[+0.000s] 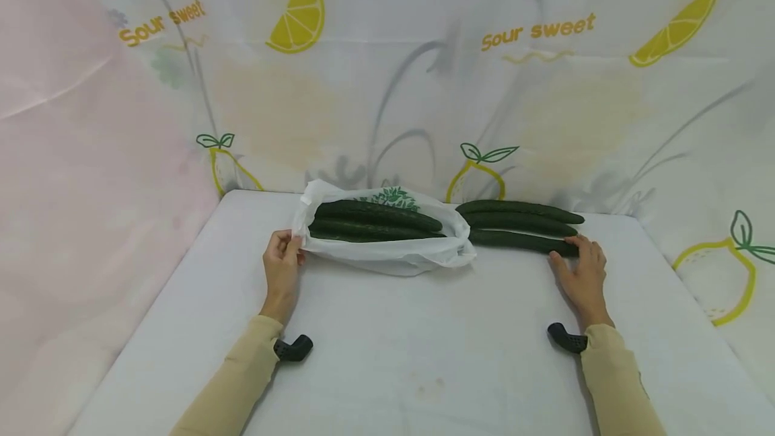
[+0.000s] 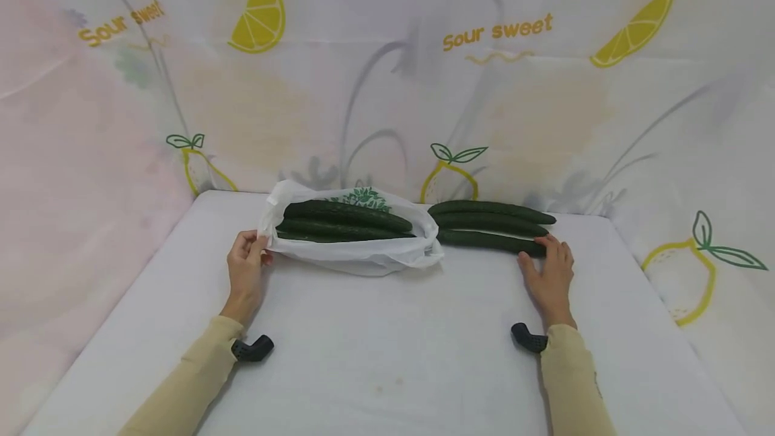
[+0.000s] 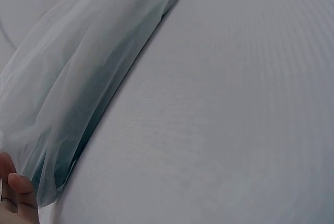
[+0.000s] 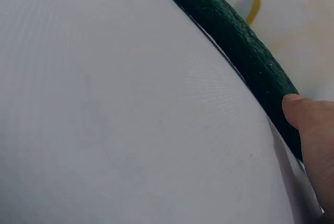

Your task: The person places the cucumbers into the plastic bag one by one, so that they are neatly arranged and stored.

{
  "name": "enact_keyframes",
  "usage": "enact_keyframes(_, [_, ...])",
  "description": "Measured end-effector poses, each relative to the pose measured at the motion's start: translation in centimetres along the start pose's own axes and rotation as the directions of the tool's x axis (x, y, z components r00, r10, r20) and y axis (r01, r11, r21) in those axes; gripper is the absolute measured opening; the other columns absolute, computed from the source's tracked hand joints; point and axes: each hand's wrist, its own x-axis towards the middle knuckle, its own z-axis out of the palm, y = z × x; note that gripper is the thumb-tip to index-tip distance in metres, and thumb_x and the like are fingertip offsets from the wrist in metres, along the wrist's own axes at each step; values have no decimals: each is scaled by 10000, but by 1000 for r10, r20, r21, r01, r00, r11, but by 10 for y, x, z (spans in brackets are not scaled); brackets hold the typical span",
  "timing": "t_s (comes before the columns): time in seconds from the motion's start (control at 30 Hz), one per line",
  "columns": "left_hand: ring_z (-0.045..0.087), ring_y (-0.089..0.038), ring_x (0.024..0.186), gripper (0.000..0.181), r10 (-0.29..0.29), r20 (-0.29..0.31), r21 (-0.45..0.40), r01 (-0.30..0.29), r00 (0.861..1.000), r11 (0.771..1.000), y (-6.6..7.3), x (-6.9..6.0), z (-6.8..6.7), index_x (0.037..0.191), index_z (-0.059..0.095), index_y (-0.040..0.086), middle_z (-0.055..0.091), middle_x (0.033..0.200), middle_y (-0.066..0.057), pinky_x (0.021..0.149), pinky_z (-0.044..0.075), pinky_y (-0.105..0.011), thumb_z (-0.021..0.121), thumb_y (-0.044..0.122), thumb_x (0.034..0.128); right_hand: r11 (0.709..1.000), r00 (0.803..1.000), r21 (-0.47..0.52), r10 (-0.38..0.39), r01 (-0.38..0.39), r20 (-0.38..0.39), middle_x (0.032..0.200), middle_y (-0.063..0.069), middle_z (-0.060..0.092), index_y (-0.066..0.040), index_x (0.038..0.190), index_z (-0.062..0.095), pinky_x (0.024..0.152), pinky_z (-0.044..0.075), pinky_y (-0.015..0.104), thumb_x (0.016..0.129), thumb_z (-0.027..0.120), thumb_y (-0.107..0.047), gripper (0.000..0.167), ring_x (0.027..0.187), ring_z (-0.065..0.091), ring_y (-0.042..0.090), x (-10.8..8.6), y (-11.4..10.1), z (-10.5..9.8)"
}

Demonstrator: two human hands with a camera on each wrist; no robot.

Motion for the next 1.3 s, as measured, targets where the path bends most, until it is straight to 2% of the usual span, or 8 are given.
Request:
enact_keyframes(0.1, [499,-74,650,155,-3,-4,-11,3,1000,1000,1,1,0,1055,530,-16,571,777,94,574,441,-170,520,103,955,1000,1000,-22,-6,6,16,1377,297,349,-22,1286,450,1009,133,724,917,591,-219,441,1353,164,512,1,-1,-1])
enact_keyframes(0.23, [499,-63,637,140,-5,-14,-15,5,1000,1000,1,2,1,1039,531,-13,569,758,97,566,438,-165,524,94,950,998,999,-63,-15,17,34,1337,306,324,-63,1308,478,943,171,706,940,559,-318,455,1288,170,527,0,-3,-1])
enact_keyframes(0.47, [498,-87,662,90,-14,-15,-23,14,1000,1000,-2,0,0,1012,539,39,571,782,79,581,441,-172,530,105,952,995,998,-86,-57,57,6,1267,298,311,-86,1244,551,881,191,668,919,596,-349,421,1195,195,525,-1,-1,0])
enact_keyframes(0.73, [491,-81,643,47,-8,-29,-27,7,1000,1000,-3,1,0,979,540,63,563,765,71,559,423,-165,533,99,949,989,992,-74,-125,127,35,1298,245,442,-93,1230,543,976,106,703,882,656,-310,426,1245,270,524,0,4,3])
enact_keyframes(1.07, [487,-88,620,35,-1,-45,-55,-1,999,998,-2,1,2,963,547,51,559,738,75,532,413,-161,531,75,943,973,982,-137,-188,185,-7,1208,240,520,-91,1162,597,974,110,707,813,723,-208,389,1158,373,512,-1,2,2])
enact_keyframes(1.3, [489,-76,629,44,-12,-29,-58,10,999,998,-1,2,3,974,543,53,560,749,72,536,416,-164,533,82,944,971,978,-118,-208,207,8,1190,237,556,-54,1153,588,1021,125,676,844,698,-193,356,1152,438,442,0,-1,1])
